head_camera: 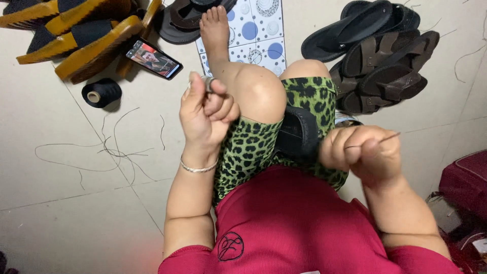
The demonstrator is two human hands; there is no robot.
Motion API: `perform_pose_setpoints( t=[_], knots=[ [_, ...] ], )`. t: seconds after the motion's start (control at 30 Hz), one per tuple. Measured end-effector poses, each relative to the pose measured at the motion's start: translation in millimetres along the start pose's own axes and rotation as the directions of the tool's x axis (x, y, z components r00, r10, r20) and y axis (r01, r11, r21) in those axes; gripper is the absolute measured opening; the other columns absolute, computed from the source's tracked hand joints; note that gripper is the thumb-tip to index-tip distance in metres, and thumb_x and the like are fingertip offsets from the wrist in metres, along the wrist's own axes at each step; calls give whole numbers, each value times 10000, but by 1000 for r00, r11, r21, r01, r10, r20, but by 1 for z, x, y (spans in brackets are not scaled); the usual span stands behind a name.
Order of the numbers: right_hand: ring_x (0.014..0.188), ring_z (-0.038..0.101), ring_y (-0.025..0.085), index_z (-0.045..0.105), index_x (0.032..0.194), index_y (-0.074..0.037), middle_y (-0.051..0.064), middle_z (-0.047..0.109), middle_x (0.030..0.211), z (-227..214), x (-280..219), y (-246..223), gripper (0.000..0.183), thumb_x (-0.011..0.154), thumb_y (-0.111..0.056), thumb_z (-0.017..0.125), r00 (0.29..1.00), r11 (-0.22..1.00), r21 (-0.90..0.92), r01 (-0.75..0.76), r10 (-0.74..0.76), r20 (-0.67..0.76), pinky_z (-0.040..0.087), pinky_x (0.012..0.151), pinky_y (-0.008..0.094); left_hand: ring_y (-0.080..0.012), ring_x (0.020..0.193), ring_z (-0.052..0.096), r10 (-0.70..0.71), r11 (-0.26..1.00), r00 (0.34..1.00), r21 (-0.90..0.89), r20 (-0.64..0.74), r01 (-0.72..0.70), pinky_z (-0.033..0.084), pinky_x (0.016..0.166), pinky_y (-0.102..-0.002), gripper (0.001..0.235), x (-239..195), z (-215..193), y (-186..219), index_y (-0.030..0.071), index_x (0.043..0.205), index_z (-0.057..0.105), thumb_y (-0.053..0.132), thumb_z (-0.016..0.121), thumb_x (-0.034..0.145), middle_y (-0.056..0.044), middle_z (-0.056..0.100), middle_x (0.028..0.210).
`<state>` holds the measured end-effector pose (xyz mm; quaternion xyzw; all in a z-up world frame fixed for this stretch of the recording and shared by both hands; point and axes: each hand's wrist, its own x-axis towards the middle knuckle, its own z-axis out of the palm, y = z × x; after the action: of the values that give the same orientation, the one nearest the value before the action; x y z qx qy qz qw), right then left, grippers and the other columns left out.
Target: The person sits on the floor and sews a black sandal using a needle and thread. They repeatedly insert the needle through the sandal strap and pull the thread to secure the stitching.
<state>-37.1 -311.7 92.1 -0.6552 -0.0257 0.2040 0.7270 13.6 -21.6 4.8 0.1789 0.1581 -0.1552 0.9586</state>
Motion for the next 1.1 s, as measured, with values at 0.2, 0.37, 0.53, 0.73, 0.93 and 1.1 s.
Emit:
perform_pose_setpoints(
  t=[0.2, 0.37, 0.53, 0.73, 0.93, 1.1],
  knots=[
    [431, 336, 105, 459, 763, -154, -39, 314, 557, -19, 18, 29, 405, 1107, -368, 466, 964, 976, 211, -58, 109, -242, 284, 380, 227, -68, 411, 246, 48, 968, 982, 252, -180, -1, 202, 384, -237, 474, 2, -10, -16, 12, 912, 697, 400, 478, 1073, 58, 269, 498],
    [494, 435, 153, 509, 859, -60, 48, 416, 622, -13, 20, -2, 402, 1132, -355, 527, 925, 993, -4, -118, 108, -364, 449, 578, 275, -378, 1196, 704, 226, 9, 840, 861, 494, -508, 611, 1071, -453, 334, -20, 7, -60, -72, 1311, 578, 151, 437, 1108, -254, 675, 1282],
    [1046, 676, 441, 634, 1084, 127, 396, 653, 1130, 22, 19, -51, 288, 983, -142, 605, 856, 606, -629, 487, -475, 204, 627, 921, 477, -186, 1144, 693, -123, 351, 961, 917, 248, -192, 511, 1031, -294, 449, -45, 62, -90, 65, 1282, 602, 354, 664, 944, -58, 668, 1259],
    [1037, 696, 462, 422, 1570, -320, 205, 707, 1239, 19, 19, -31, 785, 865, -559, 670, 851, 219, -909, -354, 479, -216, 523, 862, 539, -165, 727, 705, 211, 745, 926, 665, -312, 55, 646, 714, -322, 118, -57, -87, -2, 53, 982, 693, 167, 668, 987, -61, 725, 794],
    [1001, 636, 574, 515, 1550, -131, 304, 693, 1228, 0, -47, 32, 726, 861, -76, 737, 965, 535, -831, -152, -102, -242, 494, 818, 652, -419, 1176, 541, 557, -636, 798, 737, 232, 229, 479, 860, -531, 307, -109, -133, 5, -18, 902, 722, 265, 840, 885, -186, 568, 1243],
    [866, 735, 333, 466, 1548, 6, 191, 648, 1471, -12, -62, 70, 642, 981, -94, 750, 902, 226, -968, 110, -432, 2, 582, 726, 430, -356, 1297, 567, 556, -320, 724, 910, 407, -266, 472, 1177, -439, 500, -107, -17, -65, 14, 1359, 575, 284, 745, 974, -171, 557, 1370]
  ],
)
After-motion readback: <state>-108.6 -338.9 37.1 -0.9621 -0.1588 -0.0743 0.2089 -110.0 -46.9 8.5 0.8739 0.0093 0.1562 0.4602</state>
